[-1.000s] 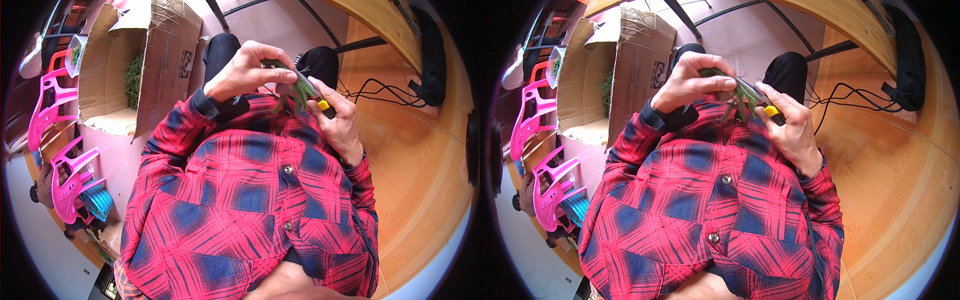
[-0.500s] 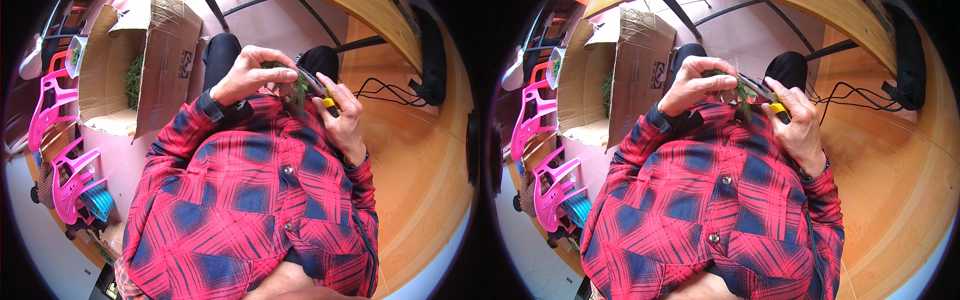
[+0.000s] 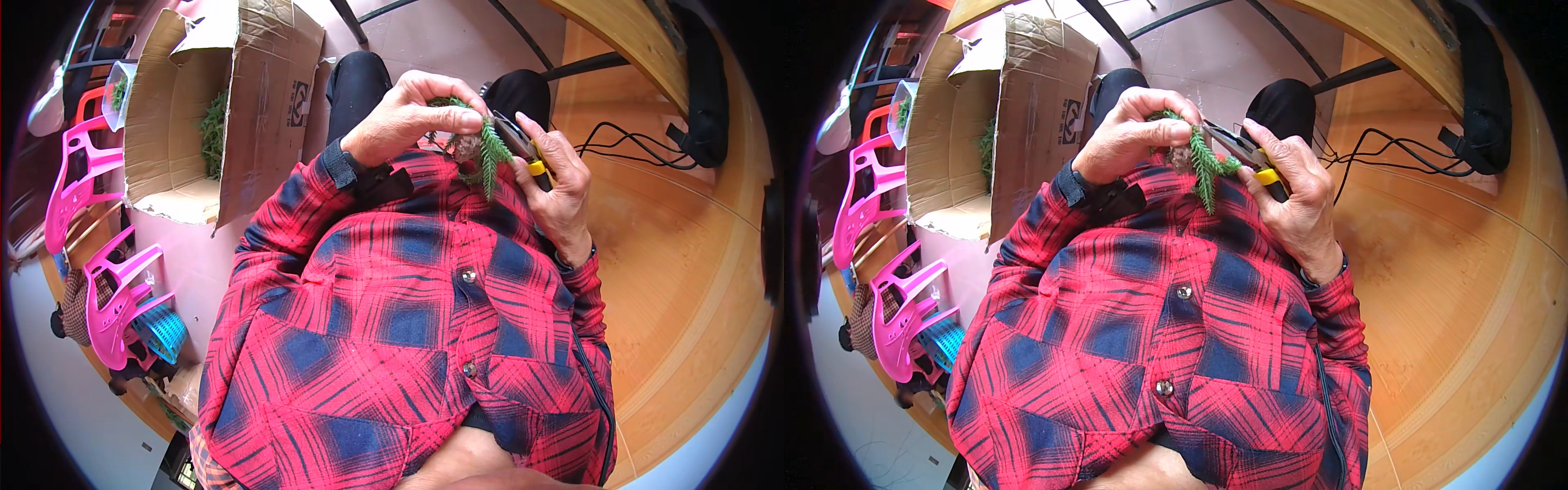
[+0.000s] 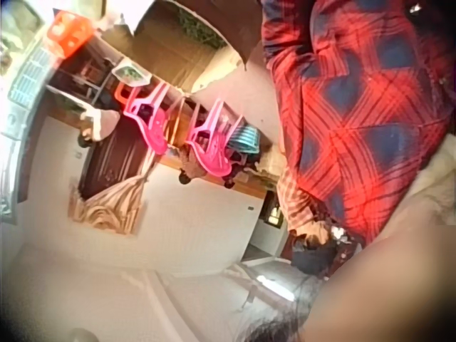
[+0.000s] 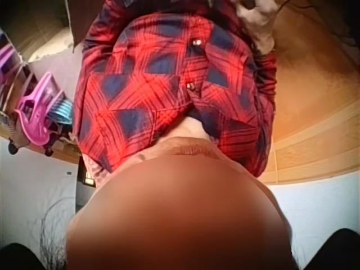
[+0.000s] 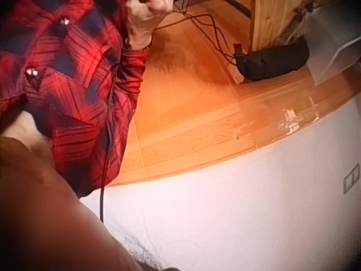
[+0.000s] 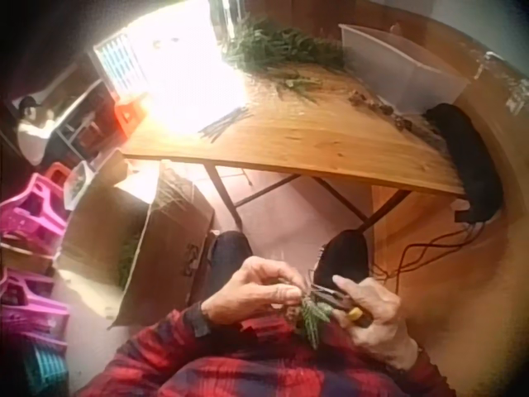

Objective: Assembling small artificial plant decorations by attaching green plastic sprigs to small brown textured bases.

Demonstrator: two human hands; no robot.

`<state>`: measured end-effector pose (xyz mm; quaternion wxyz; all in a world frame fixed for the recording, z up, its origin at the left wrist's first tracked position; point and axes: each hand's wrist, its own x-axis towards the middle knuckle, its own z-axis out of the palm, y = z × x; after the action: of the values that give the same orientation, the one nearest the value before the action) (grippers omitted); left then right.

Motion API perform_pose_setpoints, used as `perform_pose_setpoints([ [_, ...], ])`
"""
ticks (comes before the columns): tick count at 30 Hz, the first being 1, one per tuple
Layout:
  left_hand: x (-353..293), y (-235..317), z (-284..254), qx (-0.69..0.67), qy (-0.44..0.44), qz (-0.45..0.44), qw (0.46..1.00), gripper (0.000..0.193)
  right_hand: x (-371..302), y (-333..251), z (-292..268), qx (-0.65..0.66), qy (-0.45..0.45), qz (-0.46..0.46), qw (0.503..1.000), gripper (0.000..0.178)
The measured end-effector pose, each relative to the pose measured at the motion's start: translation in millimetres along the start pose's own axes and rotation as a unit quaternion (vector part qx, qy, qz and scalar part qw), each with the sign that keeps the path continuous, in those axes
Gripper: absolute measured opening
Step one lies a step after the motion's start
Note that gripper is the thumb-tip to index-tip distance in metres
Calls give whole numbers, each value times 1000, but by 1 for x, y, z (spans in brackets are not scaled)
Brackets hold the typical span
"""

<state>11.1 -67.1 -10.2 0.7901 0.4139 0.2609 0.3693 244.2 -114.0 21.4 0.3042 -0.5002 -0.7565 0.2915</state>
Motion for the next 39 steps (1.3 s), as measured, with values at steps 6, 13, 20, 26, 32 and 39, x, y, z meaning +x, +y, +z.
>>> perform_pose_setpoints([
  [6, 0, -3, 0, -6, -7, -4, 1000, 13, 0, 2, 1, -15, 16, -19, 1000, 46],
  [13, 0, -3, 0, 18, 3, 3, 1000, 13, 1, -1, 0, -6, 9, -30, 999, 46],
  [20, 4, -5, -2, 0, -18, -8, 1000, 13, 5, -2, 0, -15, 23, -50, 998, 55],
  [26, 3, -3, -3, 44, -20, 1, 999, 11, 2, -5, 2, 30, 9, -19, 999, 48],
  [32, 9, 4, 2, 366, 24, 199, 909, 11, 0, -4, 5, 55, -8, 32, 998, 43],
  [39, 18, -7, 5, 676, 125, 393, 611, 11, 3, 0, -1, 270, -165, 317, 894, 41],
])
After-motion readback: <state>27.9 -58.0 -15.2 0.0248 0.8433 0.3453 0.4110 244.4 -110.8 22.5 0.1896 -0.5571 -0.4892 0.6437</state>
